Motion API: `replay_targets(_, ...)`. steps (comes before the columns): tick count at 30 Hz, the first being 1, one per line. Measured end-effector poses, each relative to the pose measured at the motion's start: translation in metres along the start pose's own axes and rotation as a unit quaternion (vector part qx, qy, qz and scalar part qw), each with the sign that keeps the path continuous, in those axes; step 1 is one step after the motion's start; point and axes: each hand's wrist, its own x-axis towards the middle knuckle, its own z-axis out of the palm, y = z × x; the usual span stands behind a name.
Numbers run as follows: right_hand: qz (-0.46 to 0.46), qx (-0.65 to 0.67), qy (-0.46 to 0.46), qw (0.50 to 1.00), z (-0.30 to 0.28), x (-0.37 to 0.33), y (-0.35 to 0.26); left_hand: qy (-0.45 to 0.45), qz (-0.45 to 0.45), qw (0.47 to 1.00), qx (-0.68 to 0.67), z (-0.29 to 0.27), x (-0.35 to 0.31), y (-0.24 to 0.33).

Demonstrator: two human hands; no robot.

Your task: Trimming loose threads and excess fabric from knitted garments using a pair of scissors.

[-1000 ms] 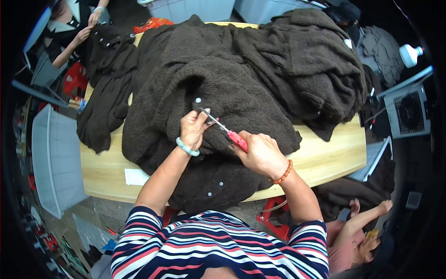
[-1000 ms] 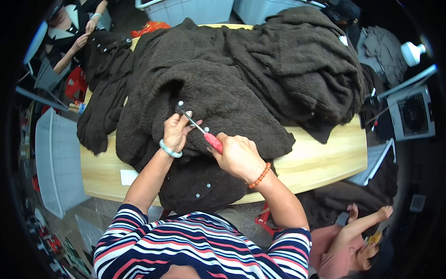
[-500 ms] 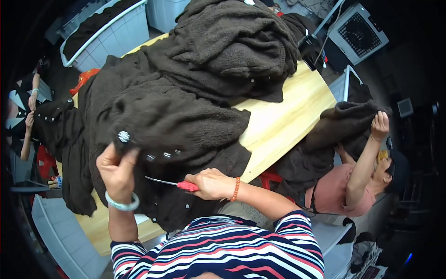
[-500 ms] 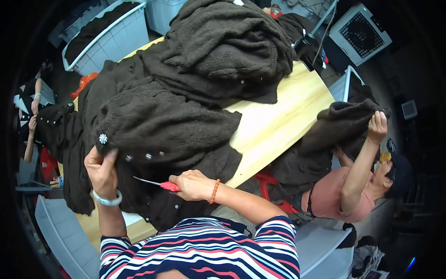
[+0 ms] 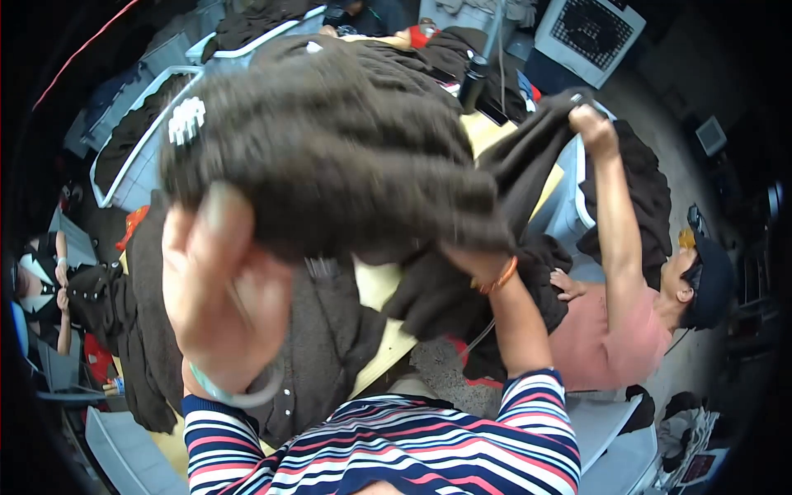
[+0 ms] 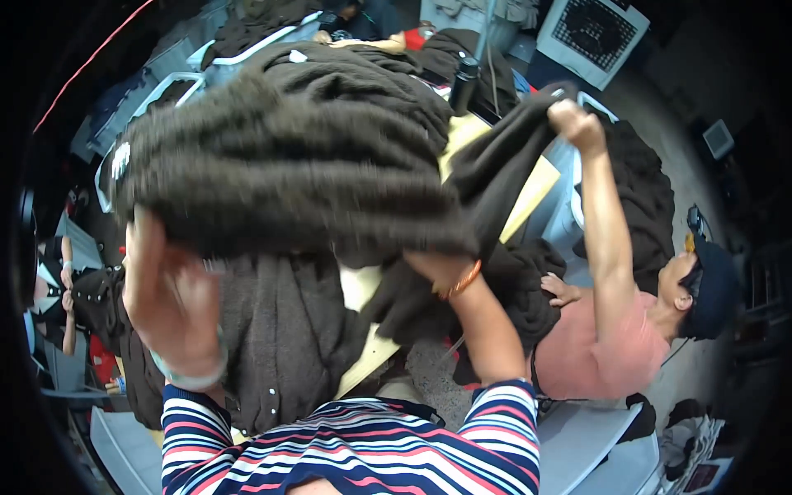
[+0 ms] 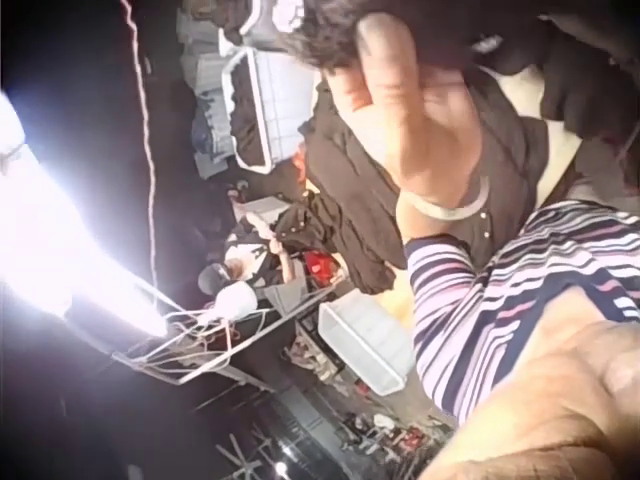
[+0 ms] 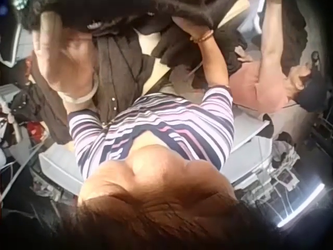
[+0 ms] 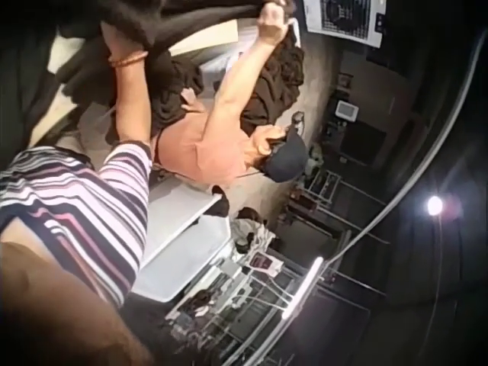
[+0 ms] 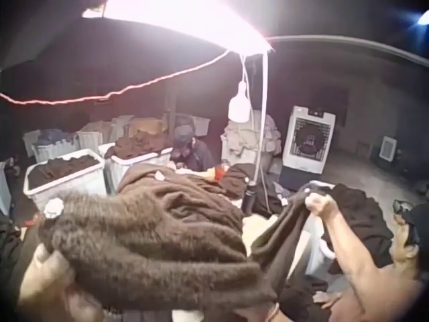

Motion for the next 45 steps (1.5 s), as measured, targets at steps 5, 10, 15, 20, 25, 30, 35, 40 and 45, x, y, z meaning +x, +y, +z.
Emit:
replay_targets(5,-0.049,-0.118,0.039,0.991,-0.019,0.059,0.09,-0.025,-0.117,0.814,-0.569,0.033,0.065,-0.042)
replay_targets(10,-0.108,-0.293,0.021,0.95,-0.071,0.095,0.203,-0.021,-0.158,0.783,-0.601,0.07,0.093,-0.07)
replay_targets(15,-0.063,-0.253,0.007,0.966,-0.07,0.106,0.273,-0.06,-0.238,0.797,-0.551,0.122,0.102,-0.122)
replay_targets(20,0.066,-0.313,-0.145,0.936,-0.001,0.078,0.209,0.072,-0.367,0.824,-0.424,0.151,0.061,-0.218)
replay_targets(25,0.333,0.034,-0.419,0.844,0.085,-0.071,0.175,0.221,-0.604,0.722,-0.255,0.166,-0.049,-0.339)
replay_targets(30,0.39,0.055,-0.553,0.734,0.068,-0.096,0.081,0.173,-0.592,0.774,-0.147,0.116,-0.152,-0.309)
replay_targets(35,0.303,0.081,-0.521,0.794,0.05,-0.092,0.027,-0.035,-0.331,0.905,0.264,0.006,-0.241,-0.177)
replay_targets(40,0.222,0.142,-0.511,0.818,0.064,-0.08,-0.05,-0.029,-0.339,0.842,0.418,-0.075,-0.334,-0.072)
replay_targets(45,0.165,0.212,-0.498,0.824,0.091,-0.071,-0.157,0.007,-0.46,0.764,0.453,-0.133,-0.409,-0.028)
